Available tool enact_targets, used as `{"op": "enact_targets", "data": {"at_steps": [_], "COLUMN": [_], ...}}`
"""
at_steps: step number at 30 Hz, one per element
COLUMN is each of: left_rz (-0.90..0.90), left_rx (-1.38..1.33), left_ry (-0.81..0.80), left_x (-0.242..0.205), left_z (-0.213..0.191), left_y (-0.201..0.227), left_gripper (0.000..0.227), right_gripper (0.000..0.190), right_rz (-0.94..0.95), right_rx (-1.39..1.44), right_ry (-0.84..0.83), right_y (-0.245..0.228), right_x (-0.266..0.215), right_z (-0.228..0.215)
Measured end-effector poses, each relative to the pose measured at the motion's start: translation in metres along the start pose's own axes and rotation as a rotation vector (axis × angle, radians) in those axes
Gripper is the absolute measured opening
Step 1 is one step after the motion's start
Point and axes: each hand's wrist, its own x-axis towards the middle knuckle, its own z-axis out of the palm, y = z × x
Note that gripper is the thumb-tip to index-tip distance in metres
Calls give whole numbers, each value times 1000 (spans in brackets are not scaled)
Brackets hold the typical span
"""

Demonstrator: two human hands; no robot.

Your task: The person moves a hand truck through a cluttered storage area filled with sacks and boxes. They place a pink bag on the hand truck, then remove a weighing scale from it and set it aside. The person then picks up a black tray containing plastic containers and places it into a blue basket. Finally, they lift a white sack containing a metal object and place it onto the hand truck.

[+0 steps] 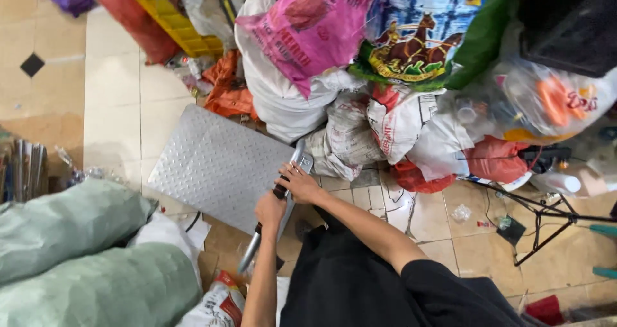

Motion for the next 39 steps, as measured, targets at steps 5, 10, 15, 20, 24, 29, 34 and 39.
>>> {"op": "enact_targets", "data": {"at_steps": [5,10,15,20,24,29,34,39], "left_rz": [72,130,115,40,-20,-88,-148,-239], "left_rx": [34,54,77,94,110,137,148,180], "left_ry": [20,87,61,7,21,10,-3,26], "left_x": [-15,-31,-45,-79,-97,-119,-144,-164], "left_z": [10,11,8,4,13,25,41,56], "left_y": [2,-10,-23,-29,-40,-46,-42,-22], "left_gripper": [34,37,36,36,37,37,40,35], "right_gripper": [79,80,85,87,89,96,96,93], "right_rz": [134,115,116,68,-2,-99,-229,-303], "right_rx": [35,183,213,297,242,301,392,350], "right_ry": [-81,62,10,-24,-67,-176,-280,-335], "right_y": [-15,-27,-43,-59,-65,-52,-32,-23], "right_x": [-20,-39,-51,-81,-98,-110,-127,-148], "right_z": [-12,10,5,17,17,21,32,14]}}
